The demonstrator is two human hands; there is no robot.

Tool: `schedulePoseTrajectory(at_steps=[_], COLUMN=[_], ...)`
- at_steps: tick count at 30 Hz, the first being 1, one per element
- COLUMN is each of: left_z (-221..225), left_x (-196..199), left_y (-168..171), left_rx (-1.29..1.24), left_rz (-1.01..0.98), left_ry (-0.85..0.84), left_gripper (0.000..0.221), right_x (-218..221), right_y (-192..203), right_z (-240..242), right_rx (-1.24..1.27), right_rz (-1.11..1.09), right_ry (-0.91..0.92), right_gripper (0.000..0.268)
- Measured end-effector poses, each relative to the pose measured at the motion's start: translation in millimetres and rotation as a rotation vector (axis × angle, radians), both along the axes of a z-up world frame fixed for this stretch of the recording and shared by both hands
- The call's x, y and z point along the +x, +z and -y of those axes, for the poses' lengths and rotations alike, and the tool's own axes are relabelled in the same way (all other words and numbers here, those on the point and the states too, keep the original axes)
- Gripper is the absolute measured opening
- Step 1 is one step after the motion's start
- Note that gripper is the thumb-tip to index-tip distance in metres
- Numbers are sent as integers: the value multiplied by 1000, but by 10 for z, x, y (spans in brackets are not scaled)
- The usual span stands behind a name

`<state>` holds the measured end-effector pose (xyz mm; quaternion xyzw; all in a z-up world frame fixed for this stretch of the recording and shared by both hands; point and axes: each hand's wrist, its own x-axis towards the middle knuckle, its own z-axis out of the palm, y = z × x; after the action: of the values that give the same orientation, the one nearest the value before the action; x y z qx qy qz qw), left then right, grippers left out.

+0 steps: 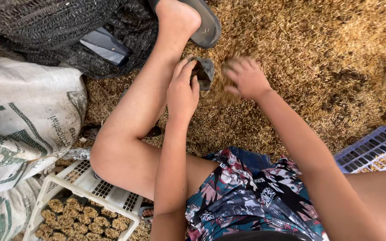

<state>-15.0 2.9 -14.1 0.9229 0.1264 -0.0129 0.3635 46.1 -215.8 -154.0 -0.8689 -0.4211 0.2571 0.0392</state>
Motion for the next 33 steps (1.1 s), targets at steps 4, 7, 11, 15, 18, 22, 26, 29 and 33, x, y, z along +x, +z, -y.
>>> schedulePoseTrajectory(at_steps=[4,7,11,15,18,22,26,29,33], left_z=[106,224,292,292,292,235,138,112,163], left_x=[61,126,-38,24,48,48,-33,-22,38], left_y=[-34,-77,-128,-175,-230,-228,-253,-301,-334], left_rx=[24,29,5,22,25,33,-12,-56,-1], left_rz=[-11,-27,-168,-130,-210,-196,-174,-185,-118], left_ry=[-56,-105,-102,-116,-109,-123,-69,-52,-52], left_gripper=[40,41,40,42,41,39,36,18,12], right_x=[-277,-185,-32,53,-405,-999,-503,179,840], right_y=[119,221,417,605,565,498,275,192,220], right_z=[559,751,837,737,290,18,239,651,1077], right_rx=[-95,28,25,334,127,256,-177,-99,-104], right_rz=[-22,-54,-583,878,-125,69,-207,191,179], right_ry=[316,121,-853,-516,-622,176,99,62,-412], right_gripper=[71,72,40,58,50,50,38,66,93])
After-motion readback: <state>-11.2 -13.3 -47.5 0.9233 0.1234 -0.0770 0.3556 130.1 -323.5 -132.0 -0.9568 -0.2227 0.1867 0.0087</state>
